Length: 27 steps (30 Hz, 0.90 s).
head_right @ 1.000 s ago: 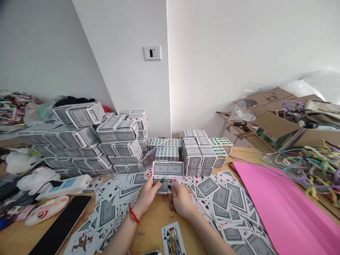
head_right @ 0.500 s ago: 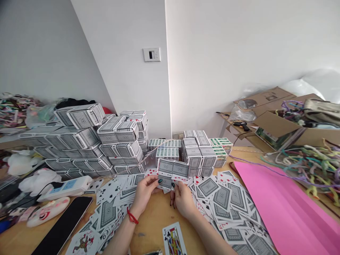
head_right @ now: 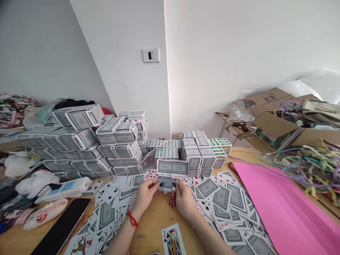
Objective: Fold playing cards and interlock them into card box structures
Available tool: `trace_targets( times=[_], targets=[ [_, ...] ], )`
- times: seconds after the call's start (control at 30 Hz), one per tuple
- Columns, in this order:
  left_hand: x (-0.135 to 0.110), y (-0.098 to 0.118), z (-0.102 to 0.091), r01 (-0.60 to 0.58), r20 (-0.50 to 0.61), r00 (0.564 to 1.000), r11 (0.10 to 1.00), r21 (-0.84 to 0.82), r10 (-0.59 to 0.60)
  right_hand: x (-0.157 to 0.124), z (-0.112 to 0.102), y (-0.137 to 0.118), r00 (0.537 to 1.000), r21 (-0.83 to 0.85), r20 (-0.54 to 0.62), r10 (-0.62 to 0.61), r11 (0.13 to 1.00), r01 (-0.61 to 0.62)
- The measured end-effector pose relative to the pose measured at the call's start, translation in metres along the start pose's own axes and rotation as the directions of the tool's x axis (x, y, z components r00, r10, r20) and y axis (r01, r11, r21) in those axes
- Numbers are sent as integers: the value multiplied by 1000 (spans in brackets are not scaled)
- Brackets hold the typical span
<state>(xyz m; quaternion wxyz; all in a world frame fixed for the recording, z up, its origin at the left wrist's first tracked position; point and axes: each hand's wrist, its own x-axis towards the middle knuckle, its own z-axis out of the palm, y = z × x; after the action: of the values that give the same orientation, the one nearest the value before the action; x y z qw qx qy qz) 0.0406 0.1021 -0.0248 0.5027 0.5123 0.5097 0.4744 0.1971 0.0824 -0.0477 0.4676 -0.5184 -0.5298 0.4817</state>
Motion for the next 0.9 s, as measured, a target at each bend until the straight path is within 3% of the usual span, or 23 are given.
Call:
trace_targets(
  times=[0.13,0.3,0.5,0.73,0.9],
  targets=[
    [2,0,-2,-20,-115,993,1000,-17,18,1,0,-3,999,-150,-7,-36,988,35],
    [3,-5,-3,33,-151,987,985,-169,-59,2,0,-2,1000,-237,6,-17,971,18],
    [4,-6,-1,40,-199,976,974,-221,-86,2,-2,-2,998,-329,39,-51,942,61],
    [3,-5,-3,-14,-184,983,997,-73,0,0,-3,-3,994,-230,100,-37,971,59],
    [1,-5,-1,28,-104,994,993,-116,-40,0,-3,-7,988,-169,151,-30,984,56]
  ],
)
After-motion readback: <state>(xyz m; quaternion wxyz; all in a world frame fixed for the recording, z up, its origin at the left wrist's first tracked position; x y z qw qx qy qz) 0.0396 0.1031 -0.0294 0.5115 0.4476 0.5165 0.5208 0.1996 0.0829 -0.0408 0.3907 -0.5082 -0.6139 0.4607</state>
